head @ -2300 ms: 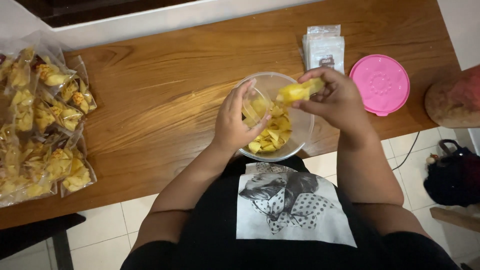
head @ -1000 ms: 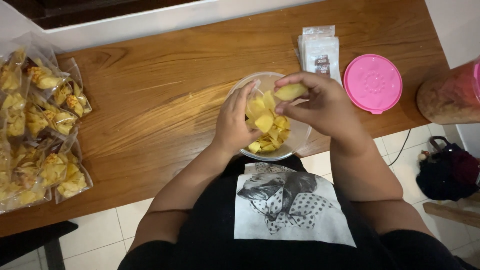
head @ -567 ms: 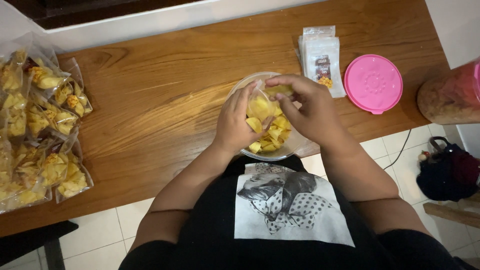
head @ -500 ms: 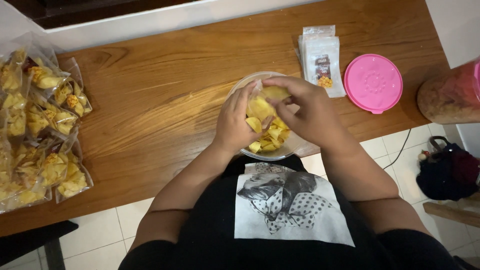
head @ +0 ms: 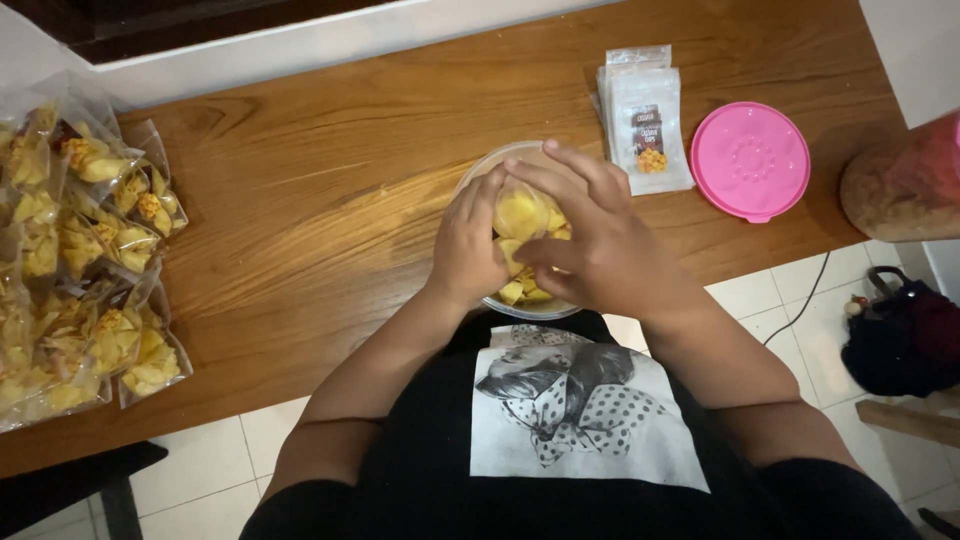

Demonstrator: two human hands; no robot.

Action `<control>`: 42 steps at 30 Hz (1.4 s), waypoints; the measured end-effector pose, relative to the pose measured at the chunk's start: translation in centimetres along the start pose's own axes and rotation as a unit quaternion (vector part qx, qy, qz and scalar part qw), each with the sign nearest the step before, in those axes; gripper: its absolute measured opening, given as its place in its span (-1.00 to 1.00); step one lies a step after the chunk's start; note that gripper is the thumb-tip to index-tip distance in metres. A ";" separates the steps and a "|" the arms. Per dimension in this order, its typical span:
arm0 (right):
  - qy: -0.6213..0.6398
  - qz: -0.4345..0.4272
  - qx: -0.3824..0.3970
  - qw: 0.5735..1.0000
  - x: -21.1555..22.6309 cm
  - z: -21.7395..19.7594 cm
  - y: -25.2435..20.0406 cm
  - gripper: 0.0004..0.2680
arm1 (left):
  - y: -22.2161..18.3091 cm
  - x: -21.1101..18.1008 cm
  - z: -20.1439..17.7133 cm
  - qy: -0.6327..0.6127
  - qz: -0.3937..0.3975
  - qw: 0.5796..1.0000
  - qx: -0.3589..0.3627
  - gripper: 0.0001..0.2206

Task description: Manually packing cassava chips from a plastic bowl into small individual plastic bags on a wooden table.

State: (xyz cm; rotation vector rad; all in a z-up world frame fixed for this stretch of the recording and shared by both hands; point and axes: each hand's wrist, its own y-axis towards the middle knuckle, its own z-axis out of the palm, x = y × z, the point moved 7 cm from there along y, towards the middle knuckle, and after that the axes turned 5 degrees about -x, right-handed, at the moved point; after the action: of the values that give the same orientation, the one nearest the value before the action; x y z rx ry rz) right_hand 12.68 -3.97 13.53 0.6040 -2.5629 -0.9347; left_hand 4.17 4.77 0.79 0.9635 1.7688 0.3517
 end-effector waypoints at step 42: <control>-0.048 0.325 0.528 0.783 -11.4 15.8 -18.9 -0.67 | 2.2 -3.5 2.4 -0.023 0.028 0.999 0.020 -0.27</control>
State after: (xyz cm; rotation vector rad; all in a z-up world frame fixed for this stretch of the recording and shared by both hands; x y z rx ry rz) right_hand 20.33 -3.15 -12.50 -0.1522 -2.8580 0.7906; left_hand 7.77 3.08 3.44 1.0440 1.7158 0.3284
